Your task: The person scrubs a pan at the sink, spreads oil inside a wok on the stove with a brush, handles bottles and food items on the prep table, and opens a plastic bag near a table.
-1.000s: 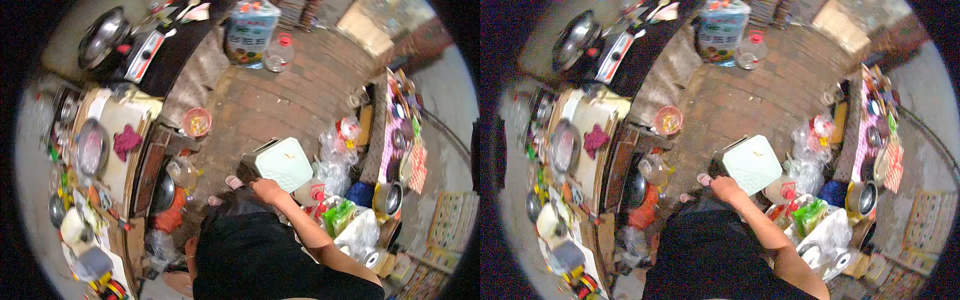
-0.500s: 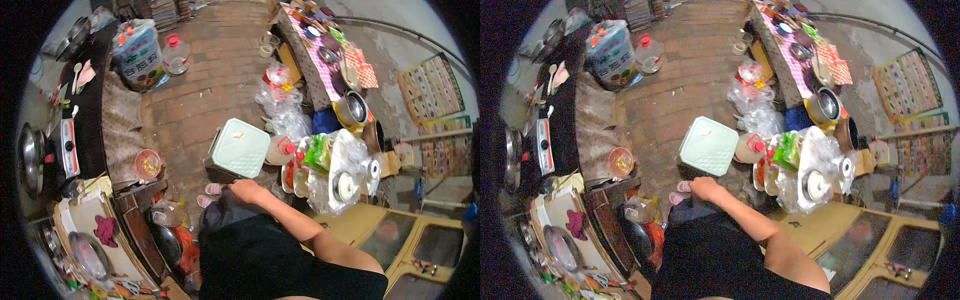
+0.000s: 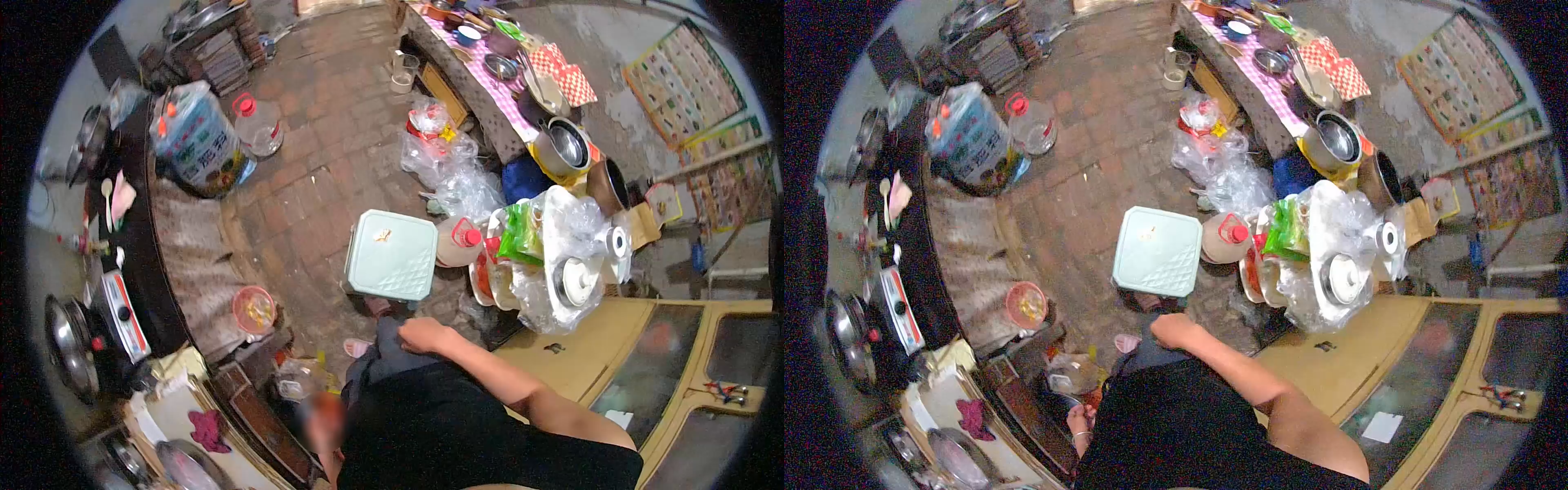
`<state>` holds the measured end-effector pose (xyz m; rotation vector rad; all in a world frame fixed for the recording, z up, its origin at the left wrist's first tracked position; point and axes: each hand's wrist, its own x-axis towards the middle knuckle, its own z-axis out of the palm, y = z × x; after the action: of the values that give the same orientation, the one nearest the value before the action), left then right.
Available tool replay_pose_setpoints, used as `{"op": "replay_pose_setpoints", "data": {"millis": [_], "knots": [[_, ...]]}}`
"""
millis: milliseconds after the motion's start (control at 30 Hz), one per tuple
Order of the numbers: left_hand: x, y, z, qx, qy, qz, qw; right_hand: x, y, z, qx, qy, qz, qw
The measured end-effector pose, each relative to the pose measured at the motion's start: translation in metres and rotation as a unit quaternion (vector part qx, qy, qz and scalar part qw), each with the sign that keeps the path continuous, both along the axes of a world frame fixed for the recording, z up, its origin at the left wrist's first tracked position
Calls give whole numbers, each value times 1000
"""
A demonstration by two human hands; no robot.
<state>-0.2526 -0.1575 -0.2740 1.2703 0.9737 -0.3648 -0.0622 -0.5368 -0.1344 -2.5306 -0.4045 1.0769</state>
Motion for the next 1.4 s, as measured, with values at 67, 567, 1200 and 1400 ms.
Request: {"op": "replay_pose_setpoints", "data": {"millis": [67,567,1200,1400], "knots": [[16,2,15,40,0,-24,999,24,-3,-5,45,-20,-30,998],[244,100,-72,331,-129,-800,484,40,-90,-29,14,-10,-310,950],[670,10,-8,-40,94,-211,972,233,34,42,49,82,-496,863],[683,20,-37,-43,113,-212,970,218,14,-1,34,-8,-652,757]]}}
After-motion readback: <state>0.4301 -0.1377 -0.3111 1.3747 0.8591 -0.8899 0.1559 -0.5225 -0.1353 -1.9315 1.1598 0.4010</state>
